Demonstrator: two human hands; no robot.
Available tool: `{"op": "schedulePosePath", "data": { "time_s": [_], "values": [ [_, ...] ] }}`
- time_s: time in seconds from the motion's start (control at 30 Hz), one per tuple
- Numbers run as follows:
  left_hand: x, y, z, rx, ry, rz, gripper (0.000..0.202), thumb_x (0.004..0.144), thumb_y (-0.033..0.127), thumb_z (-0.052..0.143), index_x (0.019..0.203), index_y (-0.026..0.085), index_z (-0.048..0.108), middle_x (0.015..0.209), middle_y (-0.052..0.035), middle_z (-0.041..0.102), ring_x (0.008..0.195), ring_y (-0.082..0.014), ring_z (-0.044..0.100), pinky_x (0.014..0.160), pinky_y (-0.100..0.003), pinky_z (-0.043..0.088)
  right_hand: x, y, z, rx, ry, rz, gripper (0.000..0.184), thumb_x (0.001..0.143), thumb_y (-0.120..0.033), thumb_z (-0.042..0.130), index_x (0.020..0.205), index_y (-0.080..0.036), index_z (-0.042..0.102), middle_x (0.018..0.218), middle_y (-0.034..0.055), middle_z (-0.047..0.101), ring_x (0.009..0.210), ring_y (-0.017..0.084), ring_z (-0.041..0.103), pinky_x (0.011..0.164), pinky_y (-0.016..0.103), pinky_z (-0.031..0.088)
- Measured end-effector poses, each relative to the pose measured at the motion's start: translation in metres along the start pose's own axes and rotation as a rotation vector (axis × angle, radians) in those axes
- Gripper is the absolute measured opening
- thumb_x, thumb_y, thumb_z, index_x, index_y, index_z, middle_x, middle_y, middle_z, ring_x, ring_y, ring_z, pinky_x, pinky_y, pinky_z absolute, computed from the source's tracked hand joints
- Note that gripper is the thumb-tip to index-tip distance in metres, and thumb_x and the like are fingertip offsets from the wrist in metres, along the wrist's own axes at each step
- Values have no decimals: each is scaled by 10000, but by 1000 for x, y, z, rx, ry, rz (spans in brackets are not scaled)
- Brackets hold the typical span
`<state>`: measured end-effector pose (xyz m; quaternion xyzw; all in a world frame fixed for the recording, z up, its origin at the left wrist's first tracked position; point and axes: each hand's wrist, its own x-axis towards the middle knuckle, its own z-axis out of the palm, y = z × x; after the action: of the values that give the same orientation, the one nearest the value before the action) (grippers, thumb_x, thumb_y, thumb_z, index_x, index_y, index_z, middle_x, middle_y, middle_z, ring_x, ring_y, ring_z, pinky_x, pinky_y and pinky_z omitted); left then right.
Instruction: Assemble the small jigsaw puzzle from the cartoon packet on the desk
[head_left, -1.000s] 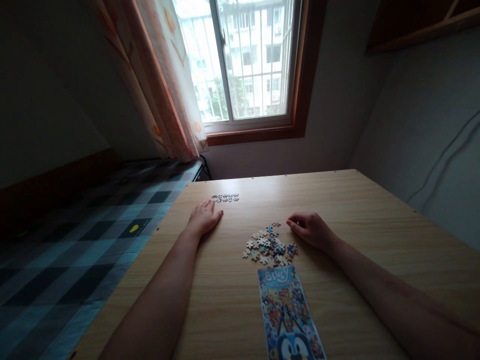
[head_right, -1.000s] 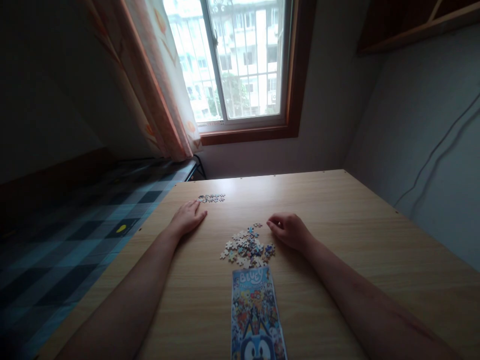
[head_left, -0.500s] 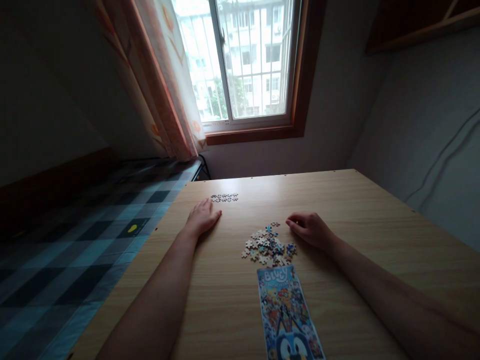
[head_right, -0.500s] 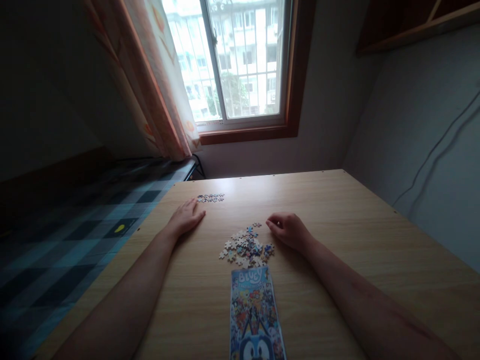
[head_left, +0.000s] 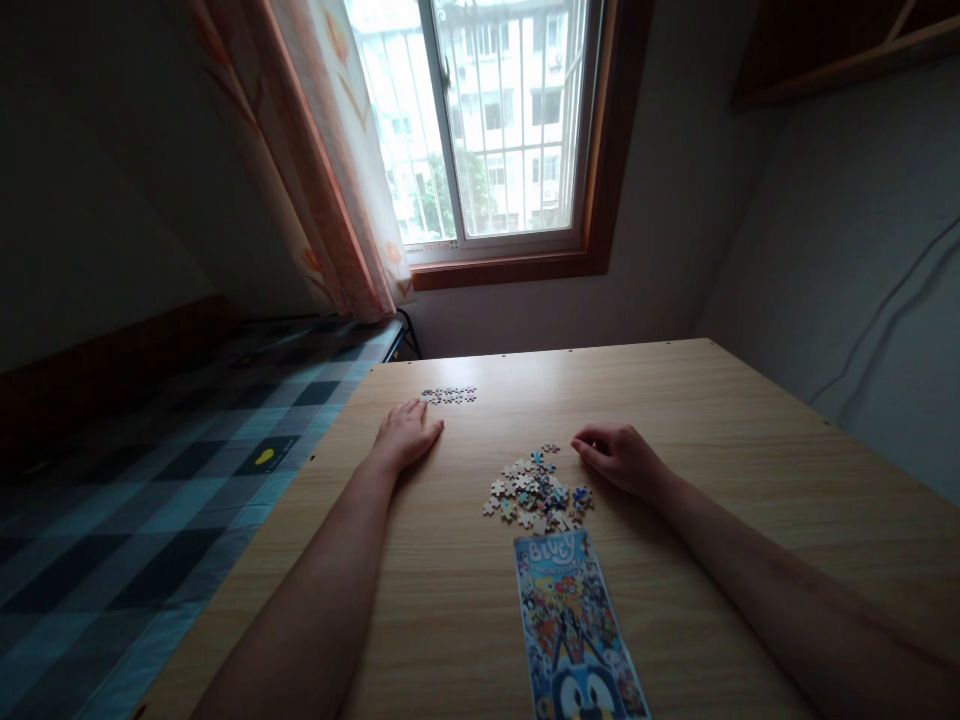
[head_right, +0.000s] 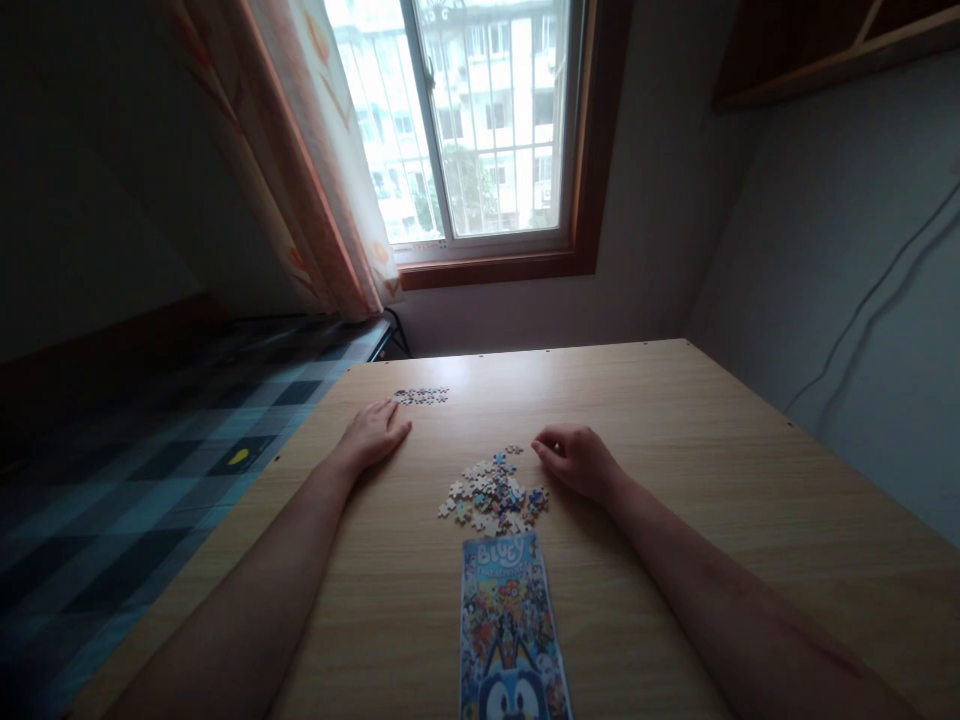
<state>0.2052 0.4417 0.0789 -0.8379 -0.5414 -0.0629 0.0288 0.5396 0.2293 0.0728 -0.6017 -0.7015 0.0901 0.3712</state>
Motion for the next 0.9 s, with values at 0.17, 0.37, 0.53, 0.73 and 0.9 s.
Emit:
{"op": "schedulePosePath", "data": {
  "time_s": [0.17, 0.37, 0.53, 0.73, 0.9],
  "values": [
    [0, -1, 1, -20, 19, 3, 714, 895, 569, 395, 1417, 94, 504, 1522, -169, 435, 1416, -304, 371, 1183, -408, 256, 0, 1, 0, -6, 5, -12, 259, 914, -361, 554, 837, -184, 727, 729, 41, 704, 614, 145, 581, 592, 260, 398],
    [2, -2, 3, -13, 13, 10, 721, 901, 582, 376, 1418, 96, 499, 1524, -166, 433, 1415, -294, 371, 1179, -393, 251, 0, 1, 0, -5, -3, -5, 235, 911, -335, 560, 827, -185, 720, 720, 30, 691, 621, 142, 582, 609, 260, 399],
    [2, -3, 3, -7, 14, 7, 719, 902, 585, 372, 1417, 101, 499, 1520, -160, 441, 1413, -287, 374, 1177, -378, 252, 0, 1, 0, -1, -1, 2, 226, 906, -334, 567, 826, -187, 718, 710, 23, 686, 606, 137, 572, 595, 254, 389],
    [2, -2, 3, -13, 13, 14, 719, 901, 586, 377, 1417, 100, 495, 1522, -160, 439, 1415, -291, 373, 1179, -381, 247, 0, 2, 0, -8, -3, -9, 231, 907, -339, 566, 827, -187, 722, 717, 30, 693, 617, 142, 582, 600, 257, 402],
    [3, -3, 4, -33, 27, 14, 708, 893, 571, 411, 1405, 91, 506, 1511, -172, 450, 1410, -299, 382, 1180, -386, 253, 0, 3, 0, -7, 2, -5, 236, 908, -345, 562, 834, -190, 725, 728, 32, 700, 619, 144, 587, 599, 260, 407]
  ]
}}
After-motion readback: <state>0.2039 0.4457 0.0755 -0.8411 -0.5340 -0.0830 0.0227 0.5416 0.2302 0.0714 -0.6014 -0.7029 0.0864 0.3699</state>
